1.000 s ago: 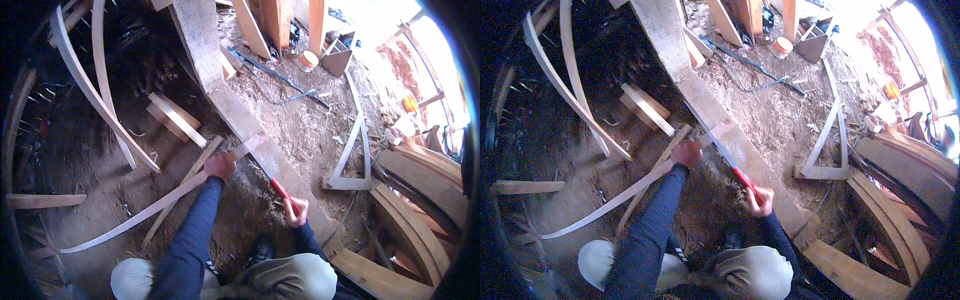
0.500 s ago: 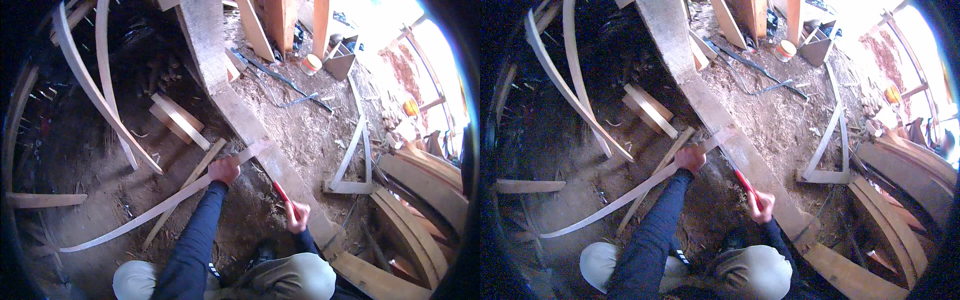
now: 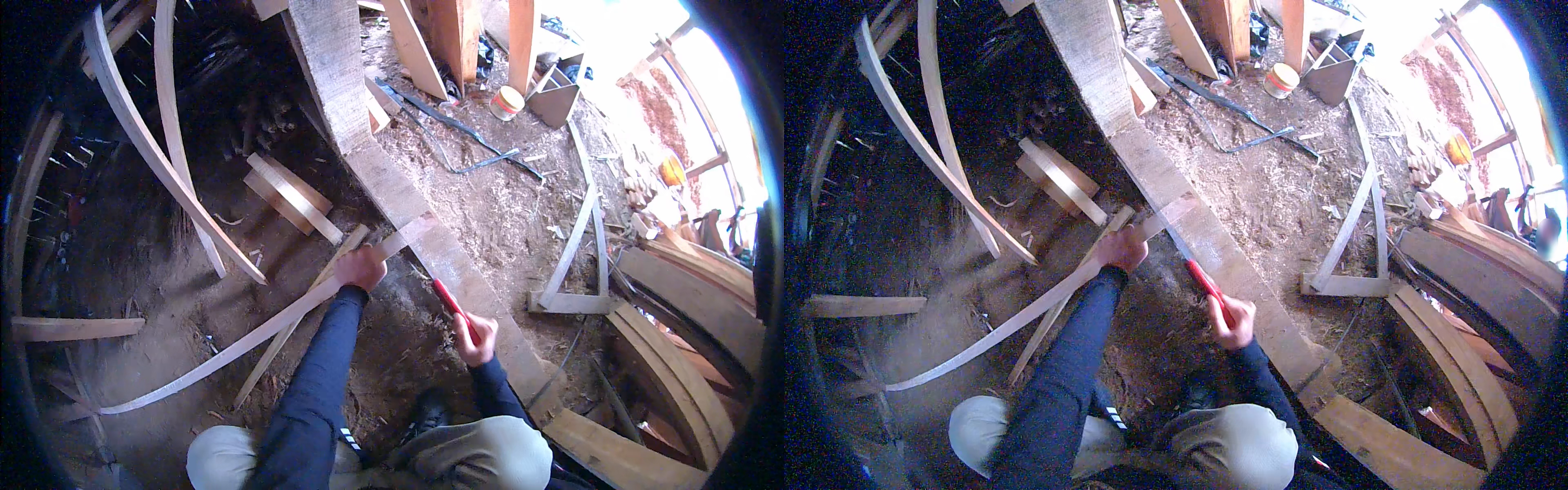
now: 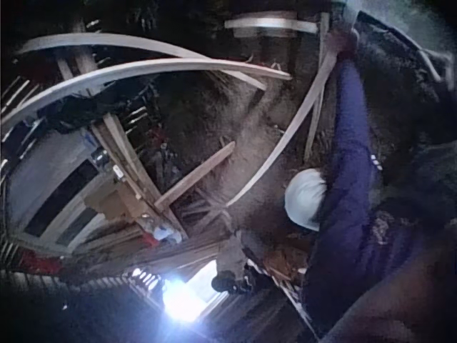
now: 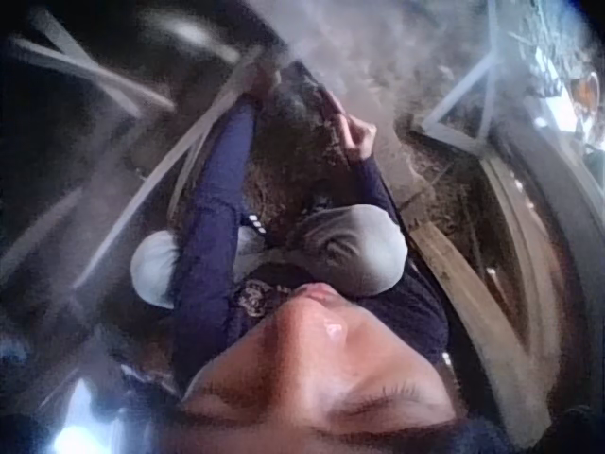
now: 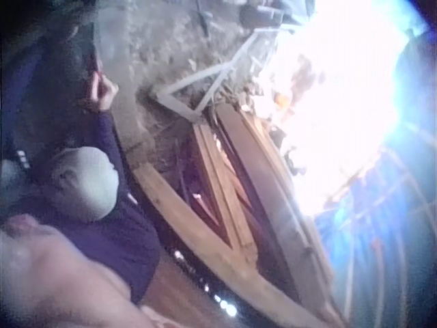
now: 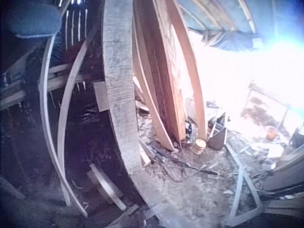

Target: The person sits on the ground in a workshop and uses a hand saw to cut a thin wooden strip. They hold the wood with one hand and saw with the other, completing a cut and separating the piece. They then pick up another strip and begin sawing it as well.

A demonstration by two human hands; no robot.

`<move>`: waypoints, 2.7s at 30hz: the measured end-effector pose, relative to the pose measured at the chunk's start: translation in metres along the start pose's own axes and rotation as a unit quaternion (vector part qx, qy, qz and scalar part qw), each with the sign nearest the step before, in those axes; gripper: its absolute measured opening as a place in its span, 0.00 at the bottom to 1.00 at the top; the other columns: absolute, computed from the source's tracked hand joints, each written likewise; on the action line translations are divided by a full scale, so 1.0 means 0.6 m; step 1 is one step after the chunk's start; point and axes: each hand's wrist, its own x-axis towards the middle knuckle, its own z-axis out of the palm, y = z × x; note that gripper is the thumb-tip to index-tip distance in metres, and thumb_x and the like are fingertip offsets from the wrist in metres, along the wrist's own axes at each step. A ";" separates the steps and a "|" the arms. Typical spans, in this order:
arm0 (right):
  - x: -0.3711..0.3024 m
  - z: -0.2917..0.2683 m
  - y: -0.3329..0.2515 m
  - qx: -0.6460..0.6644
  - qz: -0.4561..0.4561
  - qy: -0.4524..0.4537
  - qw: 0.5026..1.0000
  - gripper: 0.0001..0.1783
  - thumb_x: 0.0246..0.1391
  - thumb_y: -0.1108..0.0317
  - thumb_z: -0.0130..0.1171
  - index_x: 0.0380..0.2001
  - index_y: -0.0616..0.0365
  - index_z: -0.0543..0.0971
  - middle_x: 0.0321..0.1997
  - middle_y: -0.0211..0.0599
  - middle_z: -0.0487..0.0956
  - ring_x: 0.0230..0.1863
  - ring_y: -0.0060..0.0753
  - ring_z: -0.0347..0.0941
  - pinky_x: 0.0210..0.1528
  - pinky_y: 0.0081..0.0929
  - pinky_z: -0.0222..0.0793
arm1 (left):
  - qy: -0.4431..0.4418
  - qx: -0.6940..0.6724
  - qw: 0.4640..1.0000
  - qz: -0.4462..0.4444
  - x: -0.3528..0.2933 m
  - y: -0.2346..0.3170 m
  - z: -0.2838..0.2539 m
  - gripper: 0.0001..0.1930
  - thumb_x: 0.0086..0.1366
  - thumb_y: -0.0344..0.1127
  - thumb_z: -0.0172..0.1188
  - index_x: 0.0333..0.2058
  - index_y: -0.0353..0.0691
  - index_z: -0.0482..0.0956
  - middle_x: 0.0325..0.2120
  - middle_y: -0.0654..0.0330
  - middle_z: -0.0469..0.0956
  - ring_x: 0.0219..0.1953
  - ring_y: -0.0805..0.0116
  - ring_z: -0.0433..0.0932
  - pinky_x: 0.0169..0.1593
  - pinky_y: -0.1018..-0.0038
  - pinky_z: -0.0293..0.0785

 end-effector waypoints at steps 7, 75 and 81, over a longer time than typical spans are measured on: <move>-0.006 0.020 0.012 -0.010 -0.044 0.038 0.998 0.10 0.53 0.71 0.58 0.20 0.62 0.76 0.09 0.38 0.64 0.09 0.24 0.60 0.15 0.27 0.55 | -0.006 0.004 1.000 -0.002 0.002 0.020 -0.023 0.10 0.49 0.44 0.55 0.23 0.46 0.79 0.21 0.51 0.80 0.25 0.48 0.81 0.31 0.54 0.78; -0.116 -0.064 0.026 -0.019 0.006 0.026 0.999 0.08 0.52 0.74 0.56 0.23 0.64 0.81 0.08 0.31 0.67 0.09 0.23 0.64 0.15 0.25 0.57 | -0.028 0.006 0.999 -0.033 -0.007 0.028 -0.039 0.10 0.50 0.43 0.55 0.23 0.46 0.81 0.22 0.50 0.81 0.26 0.48 0.82 0.33 0.54 0.78; 0.004 0.001 0.021 -0.052 -0.034 -0.016 0.998 0.12 0.54 0.72 0.56 0.18 0.64 0.74 0.11 0.40 0.62 0.11 0.24 0.62 0.16 0.26 0.56 | -0.017 -0.016 1.000 -0.021 -0.013 0.029 -0.024 0.10 0.50 0.43 0.55 0.22 0.46 0.81 0.22 0.50 0.81 0.27 0.48 0.82 0.34 0.54 0.79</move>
